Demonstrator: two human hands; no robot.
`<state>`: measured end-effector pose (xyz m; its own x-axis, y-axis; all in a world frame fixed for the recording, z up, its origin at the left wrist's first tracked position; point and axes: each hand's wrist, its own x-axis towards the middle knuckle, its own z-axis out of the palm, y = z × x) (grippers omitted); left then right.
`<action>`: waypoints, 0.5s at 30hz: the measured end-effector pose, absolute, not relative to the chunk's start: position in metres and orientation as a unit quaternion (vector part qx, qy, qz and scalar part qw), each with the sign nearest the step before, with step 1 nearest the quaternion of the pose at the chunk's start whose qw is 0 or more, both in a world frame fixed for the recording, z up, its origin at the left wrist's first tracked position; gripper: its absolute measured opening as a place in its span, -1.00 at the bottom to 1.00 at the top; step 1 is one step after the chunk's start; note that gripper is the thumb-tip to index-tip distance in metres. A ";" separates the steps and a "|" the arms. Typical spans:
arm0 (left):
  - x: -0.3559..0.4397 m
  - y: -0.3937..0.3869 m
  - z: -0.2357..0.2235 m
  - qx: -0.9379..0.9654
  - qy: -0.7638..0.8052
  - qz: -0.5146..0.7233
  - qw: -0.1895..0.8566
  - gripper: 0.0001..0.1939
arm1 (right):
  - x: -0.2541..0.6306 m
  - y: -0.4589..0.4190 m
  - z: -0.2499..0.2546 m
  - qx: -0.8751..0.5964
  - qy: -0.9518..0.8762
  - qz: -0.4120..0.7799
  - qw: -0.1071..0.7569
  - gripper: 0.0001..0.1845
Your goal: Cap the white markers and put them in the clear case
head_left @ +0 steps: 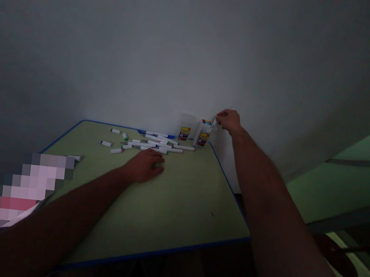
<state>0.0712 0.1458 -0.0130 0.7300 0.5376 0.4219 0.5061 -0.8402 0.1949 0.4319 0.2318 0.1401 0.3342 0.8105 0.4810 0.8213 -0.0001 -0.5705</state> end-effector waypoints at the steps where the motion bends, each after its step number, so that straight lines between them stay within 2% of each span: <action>1: 0.071 0.146 -0.013 0.929 0.282 0.237 0.034 -0.60 | 0.433 0.233 0.139 -0.709 -0.582 -0.011 0.399 -0.90; 7: 0.072 0.143 -0.009 0.931 0.281 0.232 0.031 -0.60 | 0.433 0.232 0.134 -0.722 -0.610 -0.049 0.324 -0.89; 15: 0.072 0.144 -0.008 0.929 0.277 0.243 0.044 -0.62 | 0.427 0.228 0.134 -0.732 -0.623 -0.065 0.268 -0.90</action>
<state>0.0724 0.1435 -0.0085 0.7283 0.5361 0.4268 0.4931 -0.8425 0.2167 0.4274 0.2279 0.1338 0.2158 0.8772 0.4289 0.9468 -0.0806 -0.3115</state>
